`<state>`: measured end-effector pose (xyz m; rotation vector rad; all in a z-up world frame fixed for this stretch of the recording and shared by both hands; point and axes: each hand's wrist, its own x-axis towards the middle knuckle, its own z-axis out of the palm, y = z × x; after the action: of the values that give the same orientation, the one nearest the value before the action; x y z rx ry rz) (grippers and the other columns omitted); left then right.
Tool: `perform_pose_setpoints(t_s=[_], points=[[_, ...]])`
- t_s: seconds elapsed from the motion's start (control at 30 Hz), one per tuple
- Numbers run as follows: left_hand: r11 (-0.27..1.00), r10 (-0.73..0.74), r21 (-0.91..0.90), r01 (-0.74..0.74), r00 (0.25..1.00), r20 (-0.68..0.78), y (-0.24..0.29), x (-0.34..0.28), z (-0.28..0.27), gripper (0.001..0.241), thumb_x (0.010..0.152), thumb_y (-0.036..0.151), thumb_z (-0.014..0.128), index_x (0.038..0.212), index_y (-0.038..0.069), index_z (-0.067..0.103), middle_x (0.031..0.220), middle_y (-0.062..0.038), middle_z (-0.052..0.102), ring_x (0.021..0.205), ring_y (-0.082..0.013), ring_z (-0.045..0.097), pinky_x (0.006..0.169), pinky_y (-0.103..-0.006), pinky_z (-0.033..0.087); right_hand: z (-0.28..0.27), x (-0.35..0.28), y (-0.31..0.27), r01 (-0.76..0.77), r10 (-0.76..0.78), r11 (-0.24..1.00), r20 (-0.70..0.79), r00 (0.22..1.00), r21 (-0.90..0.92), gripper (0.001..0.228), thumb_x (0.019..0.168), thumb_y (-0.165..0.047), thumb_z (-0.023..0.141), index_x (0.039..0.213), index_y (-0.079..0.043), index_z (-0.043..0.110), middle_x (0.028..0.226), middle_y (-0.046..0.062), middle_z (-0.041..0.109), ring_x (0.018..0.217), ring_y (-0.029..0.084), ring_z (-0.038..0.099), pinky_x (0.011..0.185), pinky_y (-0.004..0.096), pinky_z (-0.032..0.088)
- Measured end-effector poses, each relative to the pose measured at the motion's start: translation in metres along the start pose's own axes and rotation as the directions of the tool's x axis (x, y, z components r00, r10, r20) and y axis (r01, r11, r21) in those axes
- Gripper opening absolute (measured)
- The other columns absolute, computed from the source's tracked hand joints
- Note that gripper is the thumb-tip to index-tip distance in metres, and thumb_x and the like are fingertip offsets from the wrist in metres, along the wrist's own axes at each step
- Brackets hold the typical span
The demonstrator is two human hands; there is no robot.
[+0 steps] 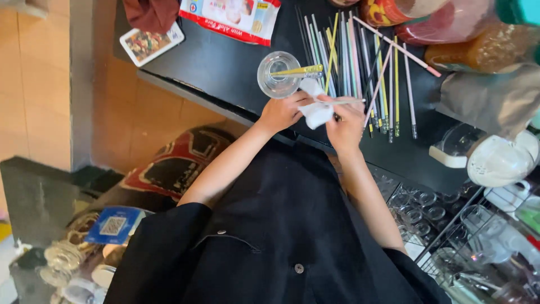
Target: Wiping and cleaning a bundle of reusable straws at a cafe counter using a wet wipe.
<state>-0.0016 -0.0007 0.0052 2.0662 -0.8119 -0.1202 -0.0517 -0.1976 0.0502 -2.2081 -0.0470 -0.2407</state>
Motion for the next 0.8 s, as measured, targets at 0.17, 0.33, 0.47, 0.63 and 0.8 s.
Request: perform_pose_setpoints(t_s=[0.17,0.33,0.47,0.63,0.8], points=[[0.997,0.033,0.067,-0.031,0.999,-0.039,-0.006,-0.002,0.008,0.031,0.081,0.010,0.073,0.111,0.015,0.072,0.112,-0.003,0.068,0.102,-0.0301,0.068,0.086,-0.0419,0.054,0.004,-0.002,0.021,-0.106,0.092,0.992,0.165,0.982,0.075,0.025,0.088,-0.004,0.077,0.112,-0.007,0.081,0.102,0.010,0.078,0.098,0.023,0.069,0.092,0.034,0.050],[0.998,-0.062,0.006,0.062,0.998,-0.019,0.009,-0.004,0.009,0.018,0.092,0.018,0.078,0.110,0.013,0.077,0.101,-0.005,0.070,0.088,-0.0288,0.070,0.072,-0.0402,0.053,-0.047,-0.009,0.022,-0.298,0.293,0.881,0.071,0.953,0.367,0.022,0.097,-0.007,0.069,0.117,-0.001,0.076,0.116,0.010,0.077,0.113,0.018,0.070,0.105,0.033,0.052],[0.997,-0.065,0.035,0.062,0.994,0.088,0.031,-0.005,0.008,0.017,0.088,0.028,0.079,0.095,0.013,0.081,0.088,-0.004,0.073,0.077,-0.0263,0.070,0.069,-0.0408,0.054,-0.086,-0.012,0.037,-0.119,0.319,0.825,-0.284,0.904,0.552,0.034,0.107,-0.009,0.054,0.135,0.007,0.062,0.134,0.015,0.067,0.127,0.024,0.064,0.116,0.037,0.049],[0.931,-0.333,-0.094,0.354,0.925,0.181,0.044,-0.004,0.011,0.028,0.082,0.038,0.081,0.088,0.010,0.080,0.081,-0.007,0.076,0.072,-0.0275,0.074,0.066,-0.0374,0.057,-0.099,-0.024,0.037,-0.040,0.424,0.685,-0.353,0.834,0.728,0.048,0.113,-0.019,0.045,0.151,0.009,0.046,0.155,0.019,0.052,0.140,0.028,0.056,0.121,0.041,0.046],[0.914,-0.389,0.213,0.346,0.897,0.211,0.084,0.020,-0.039,0.033,0.090,0.043,0.079,0.085,0.010,0.080,0.073,-0.015,0.073,0.068,-0.0345,0.071,0.062,-0.0433,0.056,-0.071,-0.041,0.051,-0.045,0.476,0.584,-0.297,0.828,0.810,0.052,0.116,-0.031,0.044,0.150,0.009,0.044,0.159,0.020,0.047,0.144,0.031,0.054,0.123,0.046,0.046]])
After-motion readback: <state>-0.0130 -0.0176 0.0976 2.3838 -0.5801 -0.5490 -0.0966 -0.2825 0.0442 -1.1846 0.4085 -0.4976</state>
